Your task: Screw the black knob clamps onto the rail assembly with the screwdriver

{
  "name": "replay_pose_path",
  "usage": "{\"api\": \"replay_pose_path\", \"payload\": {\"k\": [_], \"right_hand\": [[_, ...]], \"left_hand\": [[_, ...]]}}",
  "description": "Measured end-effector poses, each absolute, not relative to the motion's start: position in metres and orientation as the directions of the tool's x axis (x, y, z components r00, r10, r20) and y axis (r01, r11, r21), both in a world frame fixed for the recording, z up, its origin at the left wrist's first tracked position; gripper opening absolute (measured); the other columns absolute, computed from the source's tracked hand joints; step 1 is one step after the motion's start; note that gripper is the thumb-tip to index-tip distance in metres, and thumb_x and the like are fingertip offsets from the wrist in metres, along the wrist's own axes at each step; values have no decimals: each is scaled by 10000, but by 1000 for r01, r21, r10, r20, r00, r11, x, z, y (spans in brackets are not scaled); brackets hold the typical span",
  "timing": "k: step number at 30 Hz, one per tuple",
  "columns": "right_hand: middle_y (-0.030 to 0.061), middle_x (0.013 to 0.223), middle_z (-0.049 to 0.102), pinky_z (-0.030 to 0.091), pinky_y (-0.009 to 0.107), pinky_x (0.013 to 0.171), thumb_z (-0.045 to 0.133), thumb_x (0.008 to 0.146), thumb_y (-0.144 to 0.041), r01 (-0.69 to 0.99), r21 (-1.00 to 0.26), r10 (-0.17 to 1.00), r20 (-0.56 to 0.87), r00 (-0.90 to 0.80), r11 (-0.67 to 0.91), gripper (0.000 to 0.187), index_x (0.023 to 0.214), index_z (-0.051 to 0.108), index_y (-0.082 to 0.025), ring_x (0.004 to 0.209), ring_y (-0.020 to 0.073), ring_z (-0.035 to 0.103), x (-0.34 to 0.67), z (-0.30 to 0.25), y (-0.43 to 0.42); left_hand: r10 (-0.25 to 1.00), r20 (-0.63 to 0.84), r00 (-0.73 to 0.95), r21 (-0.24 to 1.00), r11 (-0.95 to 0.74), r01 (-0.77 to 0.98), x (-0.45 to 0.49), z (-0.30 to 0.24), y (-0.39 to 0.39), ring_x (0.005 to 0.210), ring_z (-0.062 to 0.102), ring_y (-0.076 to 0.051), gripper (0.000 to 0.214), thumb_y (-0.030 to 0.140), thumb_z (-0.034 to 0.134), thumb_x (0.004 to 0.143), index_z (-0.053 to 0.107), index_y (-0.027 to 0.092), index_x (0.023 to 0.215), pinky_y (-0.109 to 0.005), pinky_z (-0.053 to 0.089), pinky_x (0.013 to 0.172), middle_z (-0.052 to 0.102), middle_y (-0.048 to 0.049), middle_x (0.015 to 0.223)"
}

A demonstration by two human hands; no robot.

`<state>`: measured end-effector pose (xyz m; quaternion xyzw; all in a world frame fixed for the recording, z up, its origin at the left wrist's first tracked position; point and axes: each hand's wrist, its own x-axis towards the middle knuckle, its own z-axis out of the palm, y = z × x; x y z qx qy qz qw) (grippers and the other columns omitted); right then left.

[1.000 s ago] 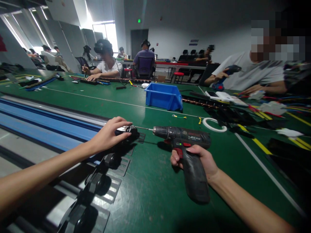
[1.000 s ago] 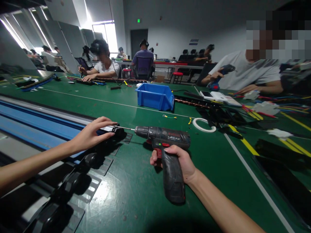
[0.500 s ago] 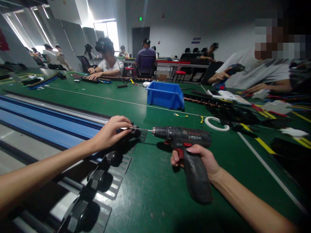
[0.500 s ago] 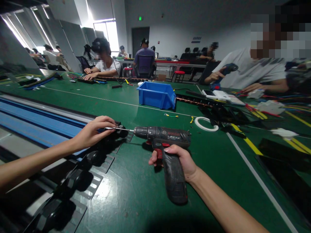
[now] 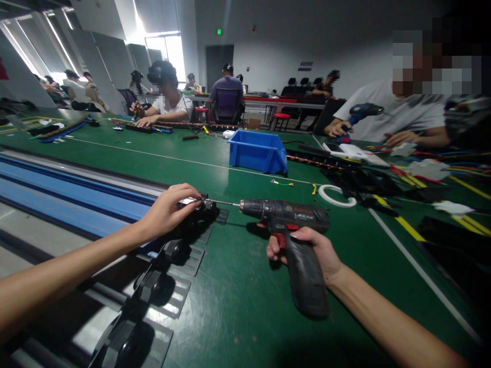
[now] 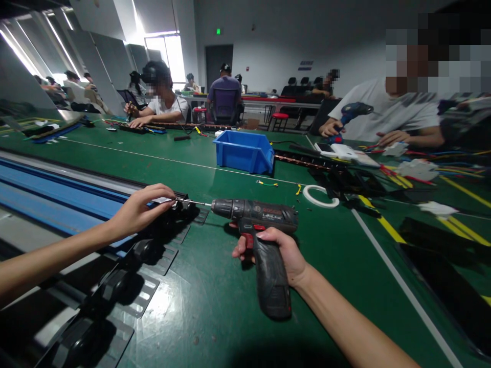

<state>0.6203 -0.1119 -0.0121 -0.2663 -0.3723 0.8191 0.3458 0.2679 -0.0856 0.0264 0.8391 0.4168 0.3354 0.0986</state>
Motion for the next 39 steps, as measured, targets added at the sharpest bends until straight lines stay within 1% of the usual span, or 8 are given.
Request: {"api": "replay_pose_path", "payload": {"k": [4, 10, 17, 24, 26, 30, 35, 39], "right_hand": [[110, 818, 687, 504, 297, 633, 542, 775, -321, -367, -788, 754, -177, -633, -494, 462, 1153, 672, -91, 817, 252, 670, 620, -12, -111], [138, 828, 689, 517, 304, 672, 527, 786, -331, -338, -809, 733, -159, -661, -481, 345, 936, 704, -76, 833, 251, 668, 621, -13, -110], [127, 854, 704, 526, 329, 742, 515, 796, -324, -352, -806, 745, -157, -648, -476, 461, 1151, 674, -76, 855, 254, 677, 621, -14, -110], [149, 843, 695, 537, 273, 644, 535, 795, -323, -340, -800, 751, -197, -630, -495, 334, 901, 711, -59, 811, 231, 672, 620, -14, -110], [131, 830, 686, 553, 278, 674, 538, 801, -307, -399, -766, 771, -193, -606, -505, 310, 910, 702, -67, 800, 217, 668, 618, -13, -114], [72, 827, 668, 580, 315, 758, 541, 810, -247, -606, -653, 853, -122, -507, -454, 469, 1246, 589, -84, 775, 184, 651, 607, -5, -117], [78, 810, 662, 593, 291, 673, 542, 800, -196, -675, -581, 870, -128, -476, -455, 484, 1272, 523, -91, 739, 174, 642, 596, -3, -106], [76, 792, 650, 601, 315, 664, 533, 819, -201, -666, -550, 852, -190, -488, -504, 457, 1263, 508, -99, 741, 183, 645, 601, -14, -100]], "left_hand": [[760, 473, 446, 422, -640, 642, 267, 25, -85, 1012, 616, -207, 182, 293, 545, 959, 685, 191, 1016, -337, 449, 908, 677, -77, 1059], [739, 475, 477, 381, -662, 646, 266, 25, -85, 1039, 612, -209, 194, 251, 541, 956, 678, 210, 1087, -359, 437, 932, 685, -66, 1080], [704, 498, 507, 306, -690, 656, 265, 24, -85, 1043, 597, -213, 181, 277, 552, 958, 681, 211, 1066, -384, 424, 949, 686, -70, 1081], [666, 481, 570, 258, -729, 635, 263, 24, -82, 1073, 587, -227, 213, 303, 521, 969, 693, 229, 1071, -409, 423, 972, 665, -78, 1103], [679, 476, 558, 269, -717, 643, 263, 25, -82, 1151, 562, -250, 315, 384, 562, 943, 647, 248, 1214, -419, 423, 997, 610, -99, 1232], [768, 479, 426, 351, -612, 709, 260, 26, -77, 1221, 540, -271, 745, 508, 614, 876, 350, 221, 1511, -396, 440, 997, 480, -159, 1412], [920, 252, 301, 370, -379, 848, 264, 22, -70, 941, 666, -278, 549, 565, 546, 879, 603, 131, 1212, -346, 482, 791, 702, -139, 1007], [937, 262, 230, 418, -325, 849, 277, 10, -74, 828, 682, -243, 436, 521, 539, 895, 568, 170, 1152, -300, 455, 683, 724, -110, 950]]}}
